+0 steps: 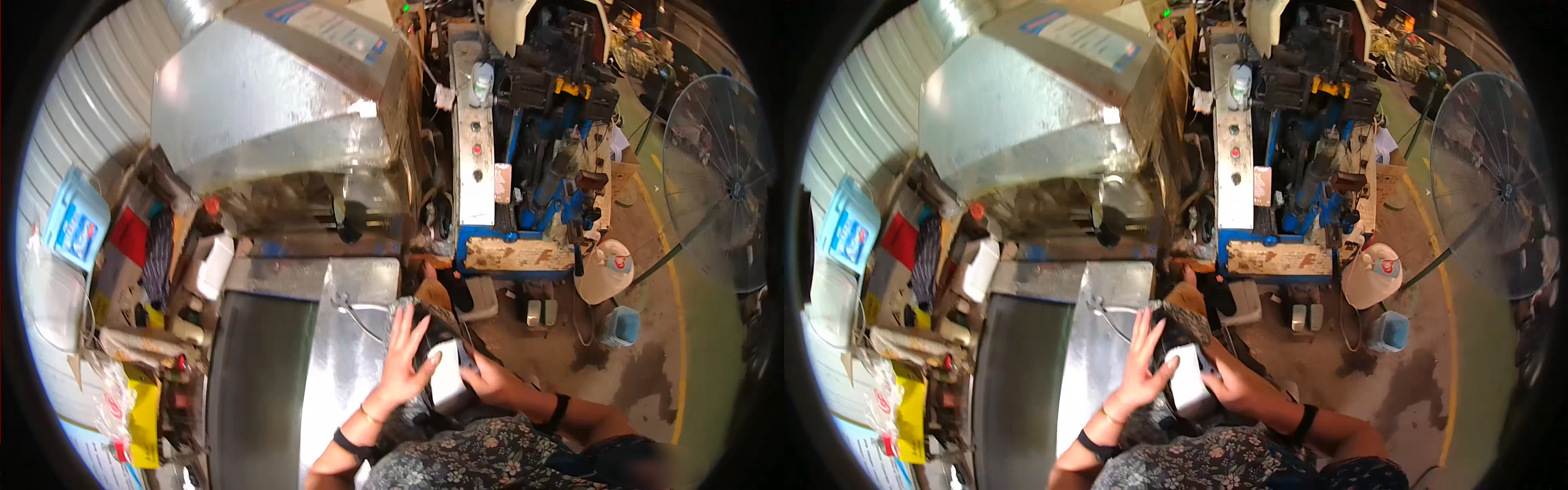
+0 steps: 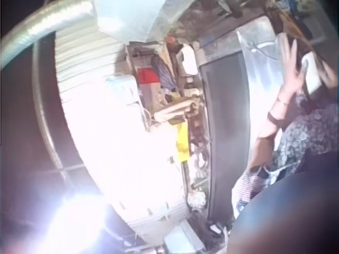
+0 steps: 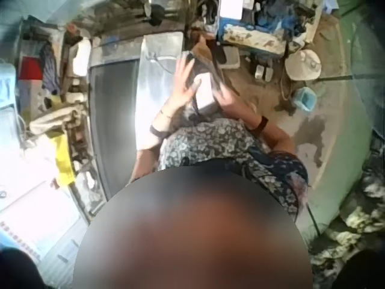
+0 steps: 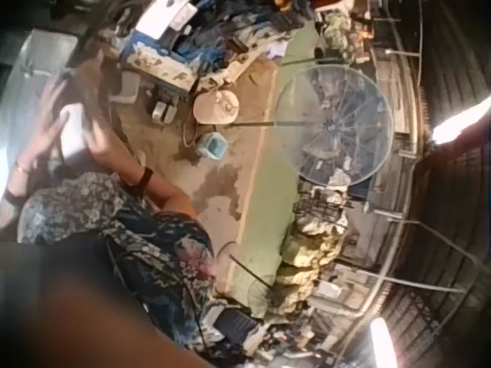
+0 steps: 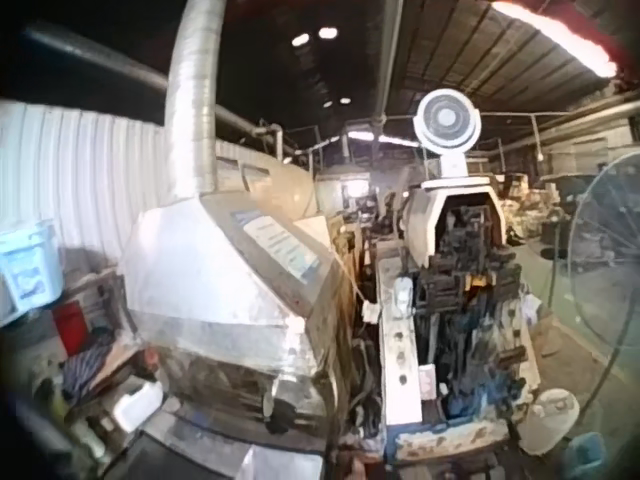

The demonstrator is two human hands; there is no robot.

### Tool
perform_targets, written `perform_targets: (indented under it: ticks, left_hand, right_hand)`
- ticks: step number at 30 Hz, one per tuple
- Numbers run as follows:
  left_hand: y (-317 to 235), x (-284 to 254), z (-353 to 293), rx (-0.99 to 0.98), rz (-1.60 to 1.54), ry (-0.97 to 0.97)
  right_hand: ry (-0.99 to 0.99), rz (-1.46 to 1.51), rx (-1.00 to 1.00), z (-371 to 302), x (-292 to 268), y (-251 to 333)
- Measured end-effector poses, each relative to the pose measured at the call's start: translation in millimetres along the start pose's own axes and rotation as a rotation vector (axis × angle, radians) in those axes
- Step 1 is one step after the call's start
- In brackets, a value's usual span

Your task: The recorder is seen working in a shoe factory, specifically focusing on applying glue or a finish to the soles and then placing them into a heating or drying machine.

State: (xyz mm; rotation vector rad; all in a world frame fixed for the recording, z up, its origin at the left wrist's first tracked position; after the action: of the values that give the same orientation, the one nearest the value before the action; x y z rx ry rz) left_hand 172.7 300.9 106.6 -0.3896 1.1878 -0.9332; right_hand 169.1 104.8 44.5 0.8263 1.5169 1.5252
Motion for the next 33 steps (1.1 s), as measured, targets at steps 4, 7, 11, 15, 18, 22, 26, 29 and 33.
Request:
perform_targets:
  ticks: [4,7,11,15,18,22,26,29,33]
  left_hand:
    - [20.4,-1.5,26.4,-0.238,-0.535,-0.178]
    - [11.7,-24.2,27.4,-0.275,-0.74,-0.198]
    - [27.6,-4.1,-7.7,-0.509,-0.834,-0.326]
    - [30.0,2.1,-3.0,-0.524,-0.818,-0.343]
    - [30.3,6.3,0.1,-0.52,-0.806,-0.309]
    - [43.8,21.0,6.0,-0.421,-0.628,-0.325]
    - [53.4,24.6,18.0,-0.468,-0.436,-0.37]
    - [56.6,28.2,19.7,-0.438,-0.418,-0.348]
    - [36.6,23.7,19.7,-0.354,-0.265,-0.269]
  right_hand:
    - [-0.065,-0.116,0.103,39.4,-14.6,25.1]
    - [0.101,0.048,0.034,66.8,-20.3,44.7]
    - [0.052,0.21,0.246,71.6,3.9,-36.0]
    - [-0.001,-0.014,0.189,51.0,28.8,-58.6]
    - [0.093,0.022,0.42,43.1,27.2,-35.5]
    - [-0.188,-0.471,-0.1,50.5,31.2,17.9]
    - [-0.314,-1.108,-0.311,63.9,34.6,38.6]
    - [-0.297,-1.04,-0.301,63.8,21.8,28.8]
    - [0.028,-0.301,-0.137,20.1,11.8,-11.7]
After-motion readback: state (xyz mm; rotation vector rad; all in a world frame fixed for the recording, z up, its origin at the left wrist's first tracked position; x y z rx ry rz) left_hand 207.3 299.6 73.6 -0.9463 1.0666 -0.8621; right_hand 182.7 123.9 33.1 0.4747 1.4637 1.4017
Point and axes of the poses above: each hand's wrist, its own z-axis towards the middle knuckle, its own x-axis out of the palm, y = z × x, the point moved 3 cm from there along z, towards the middle knuckle, and after that the axes turned 4 degrees about -y, right-handed, at the moved point
